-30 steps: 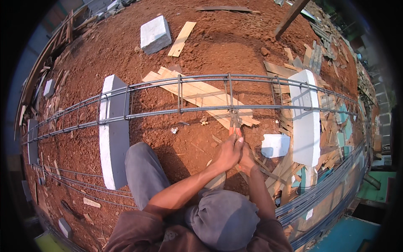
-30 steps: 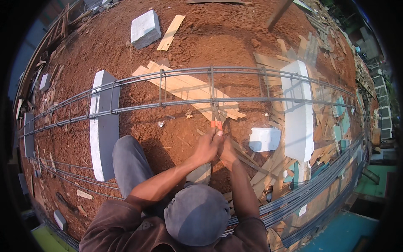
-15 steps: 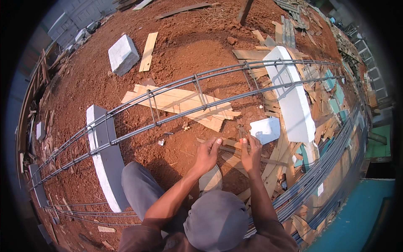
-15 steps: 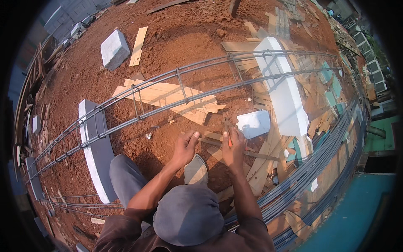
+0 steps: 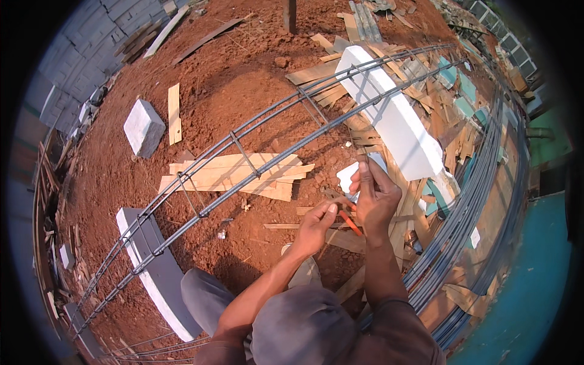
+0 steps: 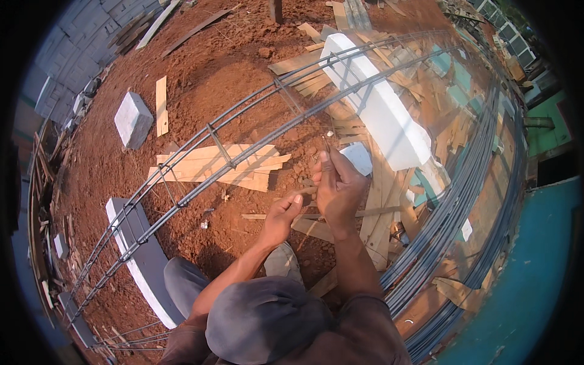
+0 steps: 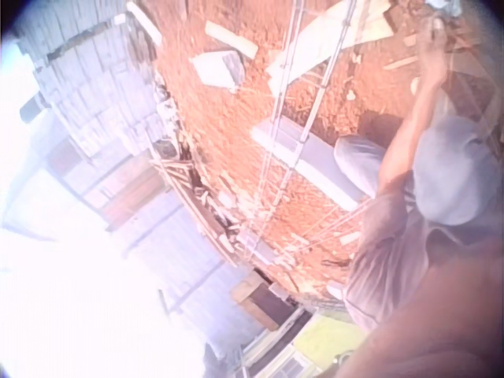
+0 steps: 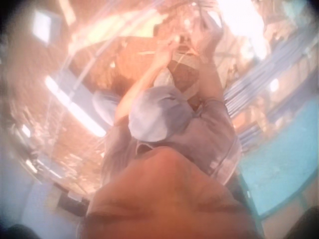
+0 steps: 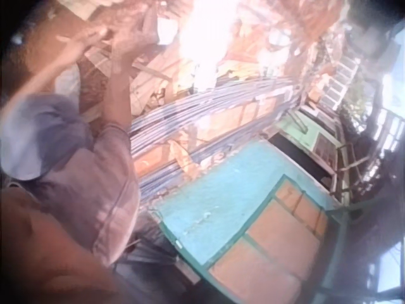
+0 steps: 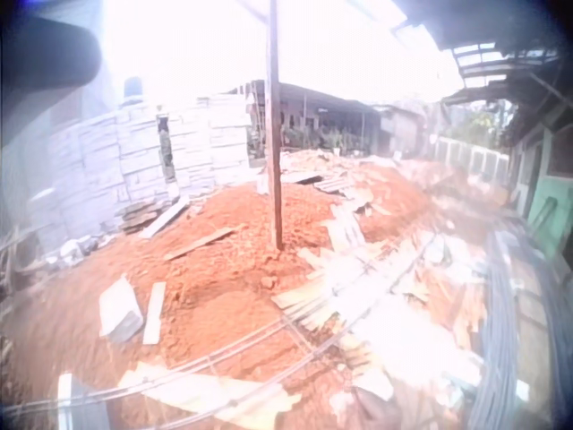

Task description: The person secures rebar intersections by hand using wire and pliers.

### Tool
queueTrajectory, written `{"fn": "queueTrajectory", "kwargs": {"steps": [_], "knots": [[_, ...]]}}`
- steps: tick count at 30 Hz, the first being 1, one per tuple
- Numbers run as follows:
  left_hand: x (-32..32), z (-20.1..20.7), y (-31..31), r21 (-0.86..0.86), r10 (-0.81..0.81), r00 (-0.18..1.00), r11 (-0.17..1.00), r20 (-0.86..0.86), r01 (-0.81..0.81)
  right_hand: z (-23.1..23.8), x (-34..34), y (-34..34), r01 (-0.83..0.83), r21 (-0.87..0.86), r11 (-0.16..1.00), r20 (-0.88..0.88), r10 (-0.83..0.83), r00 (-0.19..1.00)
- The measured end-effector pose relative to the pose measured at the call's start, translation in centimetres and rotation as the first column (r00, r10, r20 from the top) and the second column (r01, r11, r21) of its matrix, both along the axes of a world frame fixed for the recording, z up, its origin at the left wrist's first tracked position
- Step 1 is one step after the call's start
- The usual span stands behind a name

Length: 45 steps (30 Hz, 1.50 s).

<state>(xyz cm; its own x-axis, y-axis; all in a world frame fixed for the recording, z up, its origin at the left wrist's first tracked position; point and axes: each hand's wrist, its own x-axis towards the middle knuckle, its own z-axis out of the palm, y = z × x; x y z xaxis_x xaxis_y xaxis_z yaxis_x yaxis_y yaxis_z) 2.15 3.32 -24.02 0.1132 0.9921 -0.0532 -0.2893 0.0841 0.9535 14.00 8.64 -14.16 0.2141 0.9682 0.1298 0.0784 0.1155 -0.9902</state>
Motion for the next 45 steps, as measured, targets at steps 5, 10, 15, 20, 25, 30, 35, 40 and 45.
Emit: {"fn": "queueTrajectory", "kwargs": {"steps": [5,10,15,20,25,30,35,40,45], "knots": [[-1.5,4.3,9.5,0.395,0.364,0.656,0.912,-0.661,-0.108,-1.8,5.9,7.0,0.071,0.086,0.994,0.611,-0.109,0.784],[-3.7,5.6,21.4,-0.059,0.004,0.470,0.991,-0.883,-0.119,-10.5,3.9,11.7,-0.138,-0.183,0.973,0.323,0.192,0.927],[-3.8,3.5,24.2,-0.386,-0.245,0.627,0.917,-0.740,-0.097,-11.4,0.3,13.5,-0.163,-0.433,0.886,-0.048,0.158,0.986],[-4.1,2.9,23.7,-0.447,-0.202,0.861,0.894,-0.467,-0.032,-13.9,-1.2,15.1,-0.294,-0.425,0.856,-0.563,0.005,0.826],[-5.2,1.9,23.5,-0.383,-0.214,0.843,0.924,-0.493,0.010,-13.1,-2.1,15.2,-0.309,-0.393,0.866,-0.595,0.016,0.804],[-4.0,1.5,24.1,-0.419,-0.131,0.948,0.908,-0.290,-0.002,-12.4,-0.7,15.3,-0.464,-0.326,0.823,-0.663,0.151,0.733],[-3.0,-0.2,24.8,-0.178,0.099,0.787,0.950,-0.609,-0.257,-12.0,-0.5,14.6,-0.321,-0.321,0.891,-0.176,0.277,0.945],[-1.9,-0.2,23.6,0.009,0.237,0.759,0.957,-0.606,-0.291,-9.8,0.0,14.3,-0.109,-0.180,0.978,0.351,0.167,0.921],[-1.6,1.3,22.7,-0.047,0.176,0.848,0.972,-0.500,-0.230,-6.1,1.9,16.5,-0.319,-0.267,0.909,0.689,0.411,0.597]]}}
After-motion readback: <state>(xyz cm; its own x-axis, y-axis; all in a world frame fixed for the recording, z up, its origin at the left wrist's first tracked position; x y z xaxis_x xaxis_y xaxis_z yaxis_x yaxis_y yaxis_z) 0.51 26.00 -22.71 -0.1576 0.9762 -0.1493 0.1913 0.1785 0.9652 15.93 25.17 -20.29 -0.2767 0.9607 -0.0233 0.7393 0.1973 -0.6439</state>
